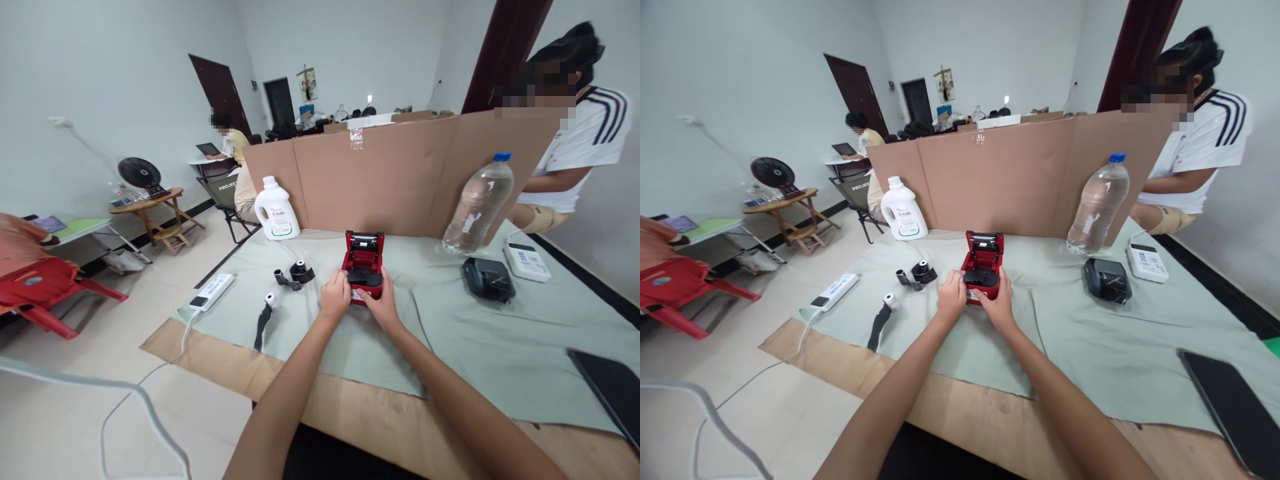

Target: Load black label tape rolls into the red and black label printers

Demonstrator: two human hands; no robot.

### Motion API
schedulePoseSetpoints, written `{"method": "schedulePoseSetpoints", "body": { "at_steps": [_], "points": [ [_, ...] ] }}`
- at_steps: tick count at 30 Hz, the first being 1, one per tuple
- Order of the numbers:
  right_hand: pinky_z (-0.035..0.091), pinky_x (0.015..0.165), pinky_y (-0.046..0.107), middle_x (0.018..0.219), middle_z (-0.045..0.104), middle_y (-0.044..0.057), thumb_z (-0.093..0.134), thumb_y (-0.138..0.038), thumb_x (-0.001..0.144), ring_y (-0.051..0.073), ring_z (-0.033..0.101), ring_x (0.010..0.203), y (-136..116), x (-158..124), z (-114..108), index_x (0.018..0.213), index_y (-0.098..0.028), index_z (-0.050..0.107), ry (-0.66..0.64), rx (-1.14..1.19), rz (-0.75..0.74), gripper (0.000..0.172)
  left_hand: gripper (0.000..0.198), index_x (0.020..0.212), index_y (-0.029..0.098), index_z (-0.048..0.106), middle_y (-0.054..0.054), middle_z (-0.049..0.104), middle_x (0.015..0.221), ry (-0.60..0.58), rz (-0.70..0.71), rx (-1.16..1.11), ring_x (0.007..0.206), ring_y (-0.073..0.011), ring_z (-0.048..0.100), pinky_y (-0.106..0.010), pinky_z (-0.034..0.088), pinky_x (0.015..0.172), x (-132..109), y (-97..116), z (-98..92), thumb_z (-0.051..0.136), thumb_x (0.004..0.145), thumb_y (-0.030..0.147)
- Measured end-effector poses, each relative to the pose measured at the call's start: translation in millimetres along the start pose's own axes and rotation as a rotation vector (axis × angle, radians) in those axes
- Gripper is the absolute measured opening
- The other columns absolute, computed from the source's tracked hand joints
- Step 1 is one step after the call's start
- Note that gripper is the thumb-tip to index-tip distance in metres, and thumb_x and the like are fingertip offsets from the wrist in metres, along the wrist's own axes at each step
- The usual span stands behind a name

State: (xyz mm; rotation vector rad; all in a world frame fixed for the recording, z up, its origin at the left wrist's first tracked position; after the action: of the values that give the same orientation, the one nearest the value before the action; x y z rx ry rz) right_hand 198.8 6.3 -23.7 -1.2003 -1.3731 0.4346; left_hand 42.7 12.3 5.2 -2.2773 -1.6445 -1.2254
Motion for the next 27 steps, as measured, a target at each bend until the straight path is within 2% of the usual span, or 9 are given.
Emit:
{"method": "schedulePoseSetpoints", "body": {
  "at_steps": [4,8,11,13,15,18,20,23,27],
  "points": [
    [0.032,0.118,0.055,0.149,0.046,0.018,0.074,-0.055,0.078,0.033,0.042,0.140,3,-2,1,0.153,-0.019,0.035,-0.021,0.001,0.006,0.092,0.033,0.125,0.015,0.058,-0.012,0.063,0.130,0.077,-0.023,-0.078,0.112,-0.0168,0.067,-0.025,0.056,0.082,-9,-1,4.4,0.035,0.102,0.022],
    [0.035,0.116,0.055,0.149,0.046,0.018,0.071,-0.055,0.081,0.033,0.043,0.139,-1,-4,-9,0.153,-0.018,0.036,-0.031,-0.021,-0.004,0.088,0.031,0.122,0.016,0.060,-0.012,0.063,0.131,0.047,-0.010,-0.123,0.115,-0.0178,0.066,-0.027,0.056,0.086,-7,-3,2.9,0.037,0.101,0.022],
    [0.047,0.104,0.048,0.149,0.049,0.016,0.056,-0.052,0.092,0.030,0.052,0.130,-19,15,-28,0.149,-0.020,0.045,-0.017,-0.051,-0.054,0.067,0.030,0.119,0.017,0.060,-0.013,0.062,0.131,0.036,-0.039,-0.174,0.114,-0.0181,0.066,-0.028,0.056,0.088,-5,-6,2.1,0.038,0.101,0.023],
    [0.053,0.092,0.041,0.136,0.062,0.014,0.047,-0.046,0.097,0.027,0.062,0.113,-38,45,-37,0.138,-0.020,0.057,-0.050,-0.113,-0.072,0.050,0.029,0.118,0.017,0.060,-0.012,0.062,0.130,0.037,-0.045,-0.213,0.114,-0.0182,0.065,-0.029,0.055,0.090,-4,-8,2.7,0.038,0.101,0.024],
    [0.053,0.088,0.037,0.116,0.073,0.012,0.044,-0.038,0.099,0.024,0.067,0.100,-58,85,-34,0.121,-0.018,0.068,-0.220,-0.268,-0.059,0.038,0.029,0.119,0.018,0.060,-0.013,0.063,0.128,0.057,-0.037,-0.252,0.117,-0.0186,0.064,-0.030,0.055,0.094,-3,-9,3.7,0.038,0.101,0.024],
    [0.050,0.090,0.033,0.105,0.076,0.008,0.052,-0.018,0.089,0.024,0.069,0.100,-76,137,-9,0.098,-0.019,0.076,-0.764,-0.659,-0.060,0.025,0.031,0.124,0.017,0.056,-0.014,0.062,0.128,0.116,-0.048,-0.292,0.121,-0.0199,0.062,-0.033,0.053,0.098,-3,-12,4.6,0.037,0.100,0.023],
    [0.051,0.080,0.032,0.086,0.076,0.007,0.064,-0.011,0.075,0.025,0.070,0.085,-78,156,13,0.076,-0.018,0.076,-1.018,-0.784,-0.024,0.013,0.033,0.128,0.016,0.054,-0.015,0.061,0.129,0.134,-0.081,-0.299,0.122,-0.0207,0.061,-0.034,0.053,0.099,-3,-14,4.8,0.037,0.100,0.024],
    [0.050,0.067,0.032,0.059,0.067,0.005,0.071,-0.007,0.061,0.024,0.066,0.065,-72,162,34,0.052,-0.018,0.065,-1.167,-0.846,0.028,0.015,0.033,0.128,0.017,0.054,-0.014,0.061,0.130,0.103,-0.107,-0.312,0.121,-0.0207,0.061,-0.034,0.053,0.099,-2,-15,4.1,0.037,0.101,0.025],
    [0.048,0.061,0.029,0.061,0.066,0.004,0.066,-0.007,0.062,0.021,0.063,0.063,-61,157,37,0.055,-0.018,0.064,-1.218,-0.890,0.064,0.013,0.033,0.129,0.018,0.055,-0.012,0.062,0.129,0.066,-0.105,-0.346,0.121,-0.0202,0.062,-0.033,0.054,0.099,-1,-13,0.4,0.037,0.102,0.026]
  ]
}}
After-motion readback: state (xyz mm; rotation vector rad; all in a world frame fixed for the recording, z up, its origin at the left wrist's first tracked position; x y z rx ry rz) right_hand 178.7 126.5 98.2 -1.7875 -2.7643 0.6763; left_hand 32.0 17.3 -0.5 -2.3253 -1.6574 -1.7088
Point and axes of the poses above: each hand's wrist, its own x-axis towards the middle knuckle, its own z-axis out of the palm, y = z × x, the point moved 1 cm from there along x, towards the middle knuckle
